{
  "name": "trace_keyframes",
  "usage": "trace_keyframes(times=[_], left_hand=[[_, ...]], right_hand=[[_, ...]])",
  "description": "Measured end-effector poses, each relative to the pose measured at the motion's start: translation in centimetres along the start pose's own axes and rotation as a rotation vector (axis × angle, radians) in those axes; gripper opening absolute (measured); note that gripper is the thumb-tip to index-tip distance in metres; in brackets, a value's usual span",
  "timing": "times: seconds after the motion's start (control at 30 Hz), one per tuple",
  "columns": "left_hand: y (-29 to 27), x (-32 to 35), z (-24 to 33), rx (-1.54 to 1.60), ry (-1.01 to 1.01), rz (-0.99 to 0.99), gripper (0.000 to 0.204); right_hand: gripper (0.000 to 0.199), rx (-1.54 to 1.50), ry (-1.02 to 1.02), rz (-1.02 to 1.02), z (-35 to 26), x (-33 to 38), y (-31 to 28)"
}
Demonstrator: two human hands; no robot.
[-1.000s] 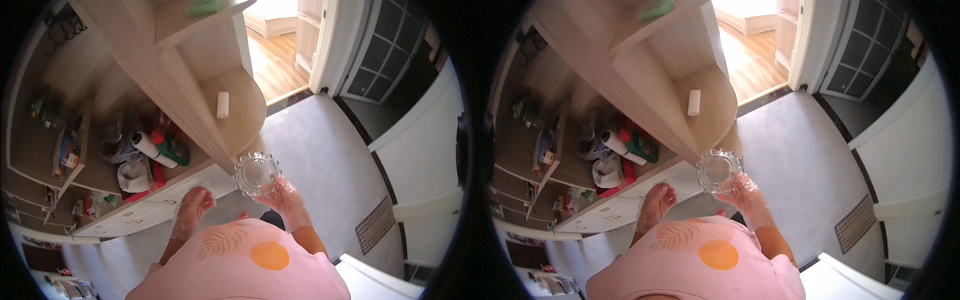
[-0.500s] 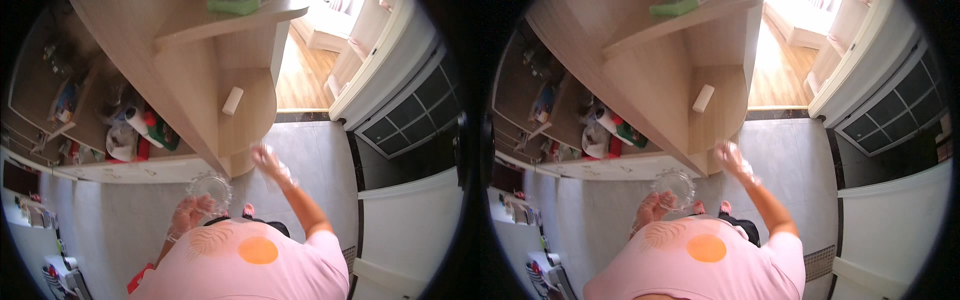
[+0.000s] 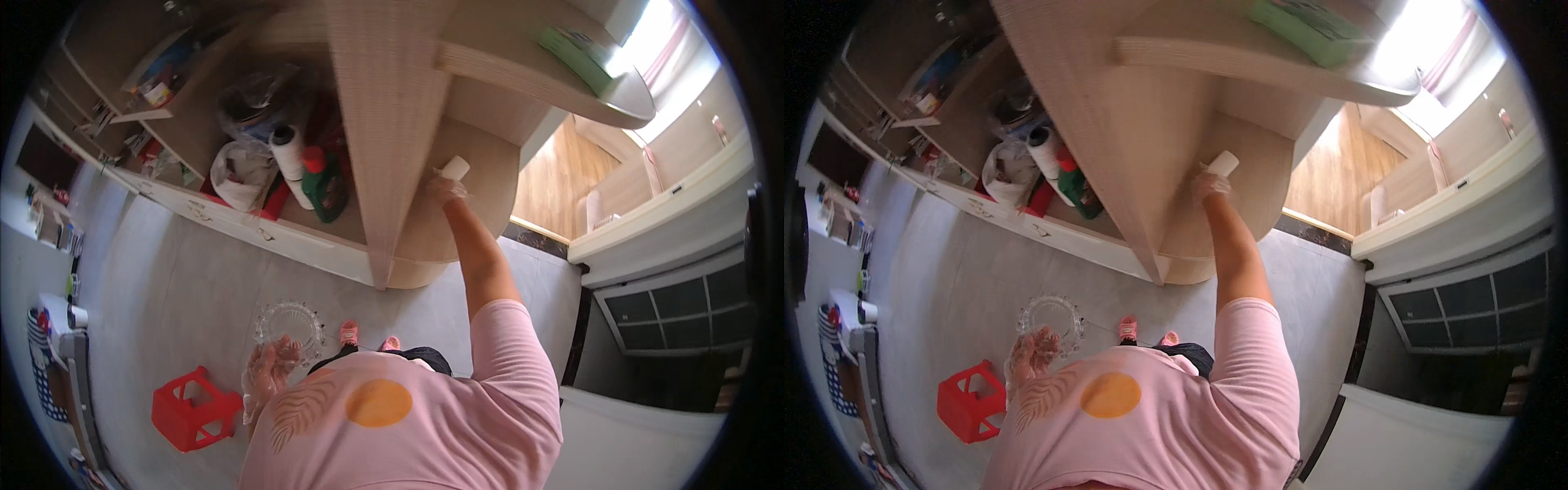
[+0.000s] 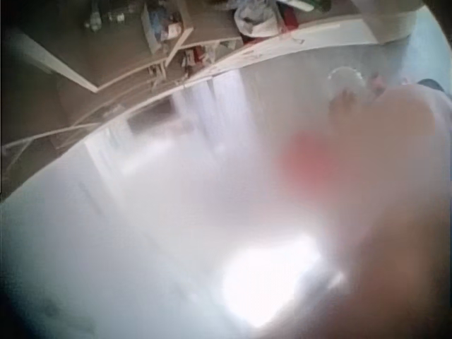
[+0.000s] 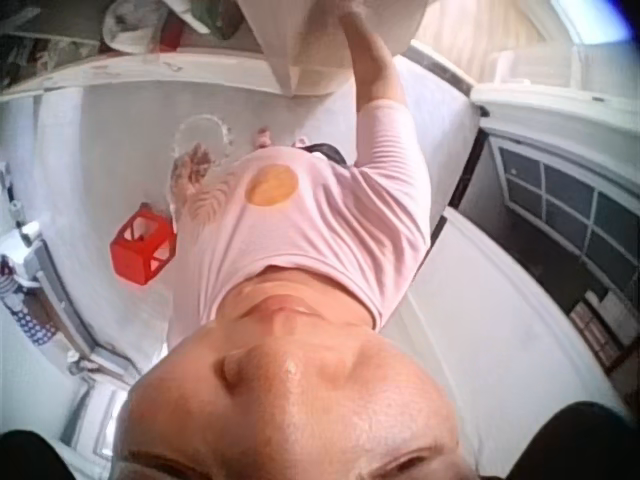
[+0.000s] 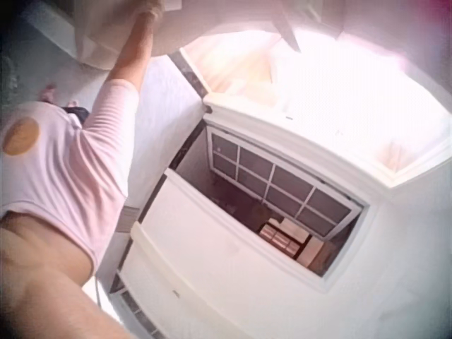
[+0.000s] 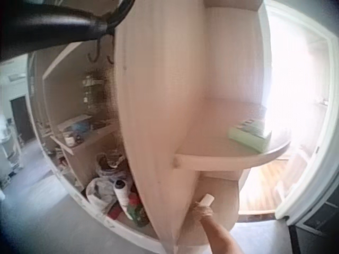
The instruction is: The person organizes a wooden shelving unit by moving various household items. They handle a green box, a glass plate, a plastic bag, a green bottle, a roll of paper towels, a red spray can, a red tray containing scissors and a cloth, and spools of thread. The person picks up, inspects, and places these items onto different shelves.
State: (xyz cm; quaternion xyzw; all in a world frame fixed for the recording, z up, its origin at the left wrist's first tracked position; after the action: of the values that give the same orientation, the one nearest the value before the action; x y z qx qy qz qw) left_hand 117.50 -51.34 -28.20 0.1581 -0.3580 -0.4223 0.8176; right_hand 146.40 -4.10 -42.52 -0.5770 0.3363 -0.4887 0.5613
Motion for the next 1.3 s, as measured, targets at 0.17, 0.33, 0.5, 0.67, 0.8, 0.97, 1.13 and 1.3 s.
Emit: trace_keyframes(times=[0.17,0.33,0.5,0.67,0.8,0.97,1.13,1.3], left_hand=[[0.3,-0.4,0.6,-0.003,0.003,-0.013,0.028],[1.9,-2.5,0.4,-0.008,-0.093,-0.171,0.029],[5.0,-4.0,-1.0,0.045,-0.23,-0.351,0.034],[10.7,-3.2,-1.8,0.089,-0.421,-0.467,0.036],[11.8,-3.5,-3.5,0.019,-0.56,-0.636,0.039],[11.0,-5.2,-7.1,0.0,-0.554,-0.573,0.051],[9.9,-7.0,-4.4,0.136,-0.448,-0.502,0.056],[11.6,-4.6,-1.3,0.431,-0.499,-0.596,0.066]], right_hand=[[0.038,0.124,-0.216,-0.161,-2.5,2.5,0.7],[0.037,-0.265,0.018,-0.061,-4.6,14.7,-7.6],[0.038,-1.764,-0.112,-0.57,-9.9,27.3,-10.9],[0.034,-2.165,0.116,-0.47,-11.1,31.9,-8.8],[0.04,-2.404,0.091,-0.536,-10.1,33.4,-7.0],[0.018,-2.453,-0.28,-0.352,-8.0,33.5,-10.1],[0.014,-1.28,0.0,0.19,-0.7,30.9,-11.4],[0.019,-0.204,-0.045,0.497,0.4,25.5,-6.7]])
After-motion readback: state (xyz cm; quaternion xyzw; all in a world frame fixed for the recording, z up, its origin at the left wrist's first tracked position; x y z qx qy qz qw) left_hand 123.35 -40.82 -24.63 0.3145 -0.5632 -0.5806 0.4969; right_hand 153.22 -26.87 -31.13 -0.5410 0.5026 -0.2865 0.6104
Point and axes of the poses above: each hand's wrist, its own x-axis away from the middle knuckle, its own y-axis out of the palm, z = x × y, the point moved 5 cm from there along -x, towards the middle knuckle, and after that the axes turned 7 degrees about x, right-handed, at the moved point
